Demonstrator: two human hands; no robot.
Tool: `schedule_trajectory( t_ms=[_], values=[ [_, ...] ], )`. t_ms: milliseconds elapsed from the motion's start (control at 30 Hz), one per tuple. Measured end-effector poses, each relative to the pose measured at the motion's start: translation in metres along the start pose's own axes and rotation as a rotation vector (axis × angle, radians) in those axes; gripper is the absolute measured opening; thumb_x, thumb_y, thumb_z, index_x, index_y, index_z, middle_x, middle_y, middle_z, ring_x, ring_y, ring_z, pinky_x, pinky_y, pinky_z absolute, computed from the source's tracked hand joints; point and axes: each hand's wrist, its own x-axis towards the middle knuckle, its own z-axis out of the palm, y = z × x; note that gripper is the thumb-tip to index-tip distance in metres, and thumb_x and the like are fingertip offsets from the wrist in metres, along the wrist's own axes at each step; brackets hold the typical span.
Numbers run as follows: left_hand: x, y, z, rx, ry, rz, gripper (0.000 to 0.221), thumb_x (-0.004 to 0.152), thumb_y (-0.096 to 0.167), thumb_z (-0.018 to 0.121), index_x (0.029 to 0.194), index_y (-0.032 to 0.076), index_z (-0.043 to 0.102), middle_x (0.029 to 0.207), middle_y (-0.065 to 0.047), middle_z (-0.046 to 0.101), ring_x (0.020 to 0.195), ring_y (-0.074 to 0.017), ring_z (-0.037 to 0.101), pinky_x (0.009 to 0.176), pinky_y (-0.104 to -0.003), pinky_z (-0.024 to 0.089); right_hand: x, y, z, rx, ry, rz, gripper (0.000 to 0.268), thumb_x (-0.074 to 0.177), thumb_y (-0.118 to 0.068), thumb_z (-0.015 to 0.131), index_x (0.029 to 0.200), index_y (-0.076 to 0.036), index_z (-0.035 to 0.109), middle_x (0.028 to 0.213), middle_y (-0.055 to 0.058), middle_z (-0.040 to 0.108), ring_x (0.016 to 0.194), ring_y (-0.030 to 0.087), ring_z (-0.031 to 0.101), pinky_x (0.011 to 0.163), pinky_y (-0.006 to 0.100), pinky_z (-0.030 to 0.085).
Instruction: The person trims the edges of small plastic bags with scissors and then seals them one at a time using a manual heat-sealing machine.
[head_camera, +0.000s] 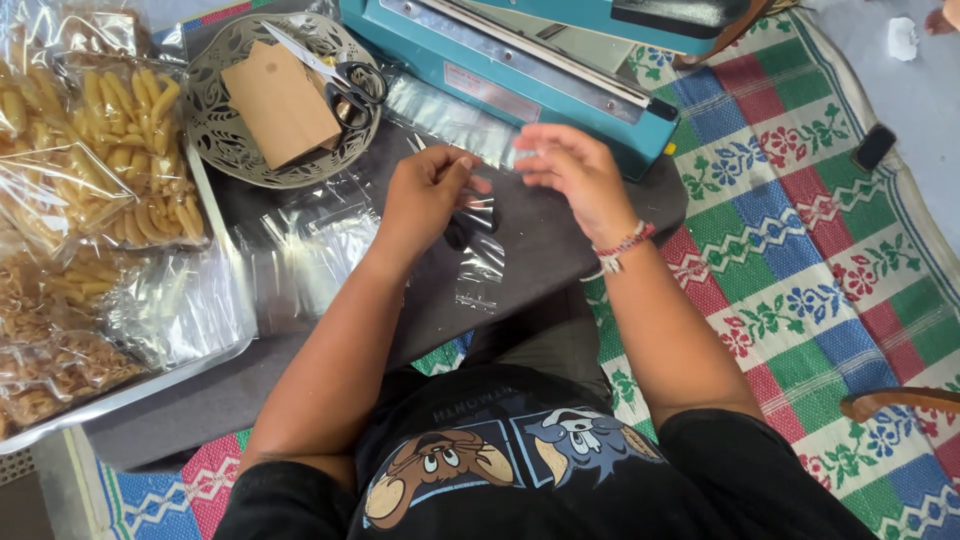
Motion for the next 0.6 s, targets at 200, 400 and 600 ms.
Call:
schedule_trajectory(
  t_ms=[200, 400, 600],
  values=[
    [0.001, -0.006, -0.002, -0.007, 0.008, -0.008, 0.022, 0.101, 0.015, 0.059, 0.111, 0.004, 0.075, 0.082, -0.013, 0.077, 0.069, -0.0154, 0.075, 0.067, -0.026, 0.062, -0.020, 0.024, -0.068, -0.120, 0.553, -0.417, 0.014, 0.099, -0.009, 0.057, 0.097, -0.003, 0.069, 0.059, 0.010, 0.054, 0.048, 0.014, 0.055, 0.044, 0.021, 0.042],
    [0.002, -0.009, 0.003, 0.049, -0.002, 0.010, 0.021, 0.101, 0.016, 0.061, 0.111, 0.005, 0.075, 0.083, -0.012, 0.077, 0.070, -0.0135, 0.071, 0.068, -0.025, 0.060, -0.028, 0.013, -0.108, -0.275, 0.719, -0.256, 0.018, 0.102, -0.006, 0.056, 0.118, -0.003, 0.065, 0.093, 0.004, 0.056, 0.064, 0.006, 0.057, 0.049, 0.016, 0.050],
    [0.004, -0.018, 0.007, 0.026, 0.005, -0.014, 0.021, 0.102, 0.015, 0.060, 0.112, 0.003, 0.073, 0.085, -0.014, 0.076, 0.071, -0.0148, 0.074, 0.066, -0.022, 0.060, -0.023, 0.016, -0.124, -0.277, 0.532, -0.206, 0.019, 0.103, -0.007, 0.061, 0.115, 0.004, 0.070, 0.092, 0.020, 0.072, 0.073, 0.020, 0.075, 0.059, 0.023, 0.064]
  ],
)
